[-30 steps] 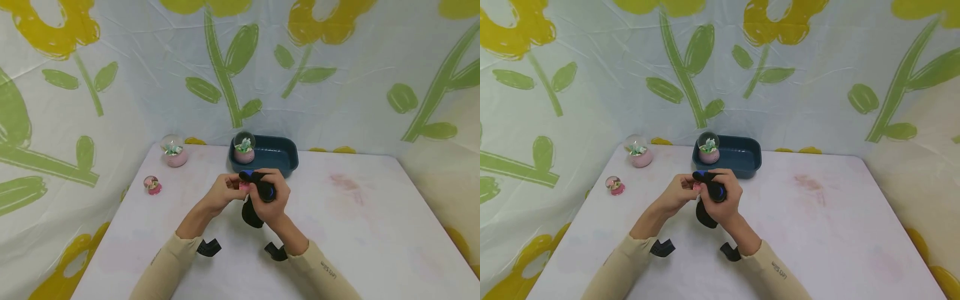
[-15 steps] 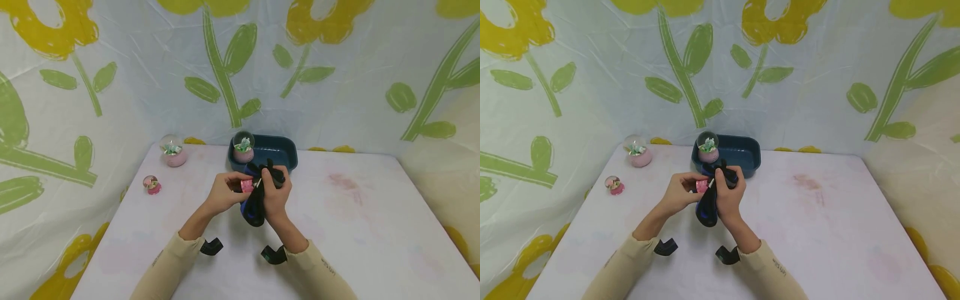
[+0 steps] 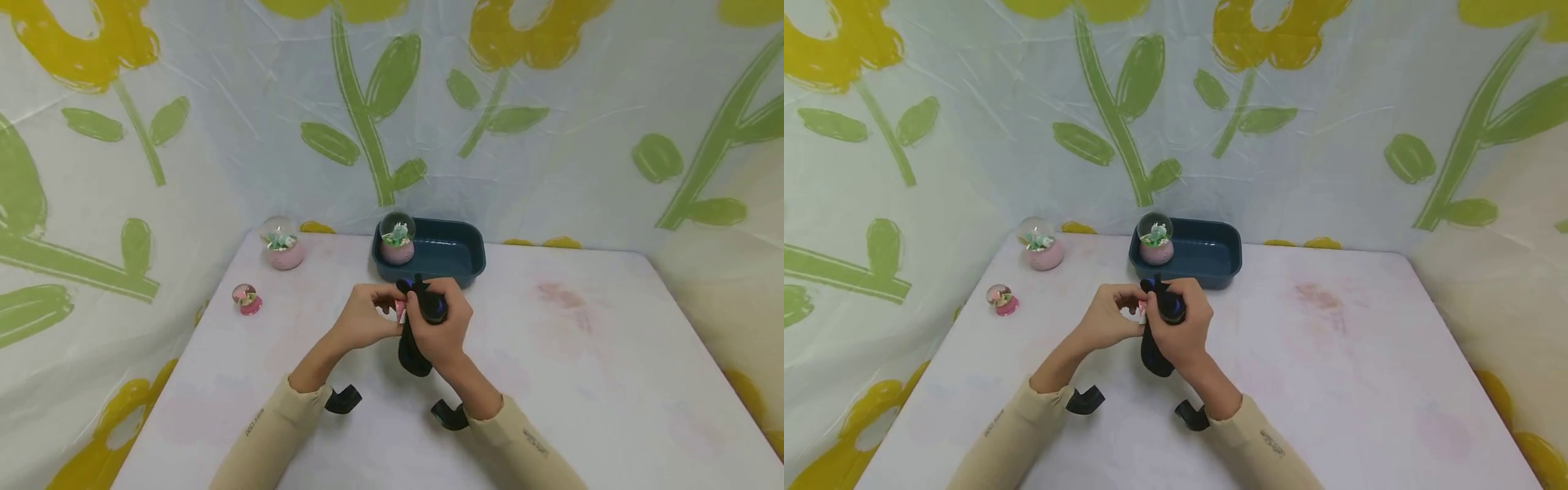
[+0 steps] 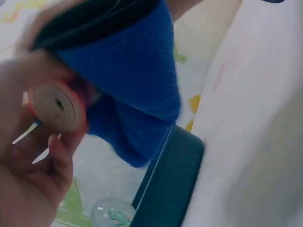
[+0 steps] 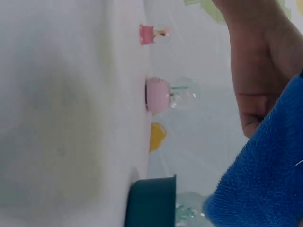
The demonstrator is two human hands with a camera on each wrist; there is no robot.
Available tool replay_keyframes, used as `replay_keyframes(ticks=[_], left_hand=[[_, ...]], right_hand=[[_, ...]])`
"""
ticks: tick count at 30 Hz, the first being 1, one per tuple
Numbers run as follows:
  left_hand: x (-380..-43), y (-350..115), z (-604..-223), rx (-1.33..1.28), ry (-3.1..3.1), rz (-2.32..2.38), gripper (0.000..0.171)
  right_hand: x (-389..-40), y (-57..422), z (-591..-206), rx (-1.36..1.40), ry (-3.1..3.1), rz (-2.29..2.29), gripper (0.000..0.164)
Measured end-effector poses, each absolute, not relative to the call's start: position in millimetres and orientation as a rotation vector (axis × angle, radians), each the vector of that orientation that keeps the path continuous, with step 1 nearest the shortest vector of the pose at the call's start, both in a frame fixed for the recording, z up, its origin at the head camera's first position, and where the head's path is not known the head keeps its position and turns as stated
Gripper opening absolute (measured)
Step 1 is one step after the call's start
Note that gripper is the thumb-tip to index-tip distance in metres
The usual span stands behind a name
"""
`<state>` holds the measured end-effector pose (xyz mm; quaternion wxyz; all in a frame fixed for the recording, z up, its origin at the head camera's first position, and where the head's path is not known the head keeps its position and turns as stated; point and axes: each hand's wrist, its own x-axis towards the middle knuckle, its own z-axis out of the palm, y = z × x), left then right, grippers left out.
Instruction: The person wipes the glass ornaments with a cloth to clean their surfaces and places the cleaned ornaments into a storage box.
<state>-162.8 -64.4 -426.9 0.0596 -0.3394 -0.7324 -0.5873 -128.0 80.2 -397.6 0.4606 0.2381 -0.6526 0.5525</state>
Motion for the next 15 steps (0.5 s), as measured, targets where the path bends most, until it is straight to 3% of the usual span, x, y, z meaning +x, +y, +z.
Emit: replay_keyframes(ticks=[8, 11, 15], left_hand=[[-158, -68, -422, -1.029, -1.895, -2.699, 0.027], [-156, -68, -419, -1.063, -1.842, -2.774, 0.03], [-157, -67, -416, -1.0, -1.927, -2.53, 0.027]], right_hand=[[-132, 68, -389, 0.84, -1.139, 1.19, 0.034], [-137, 69, -396, 0.831, -1.086, 1.259, 0.036], [-141, 73, -403, 0.728, -1.148, 1.518, 0.033]])
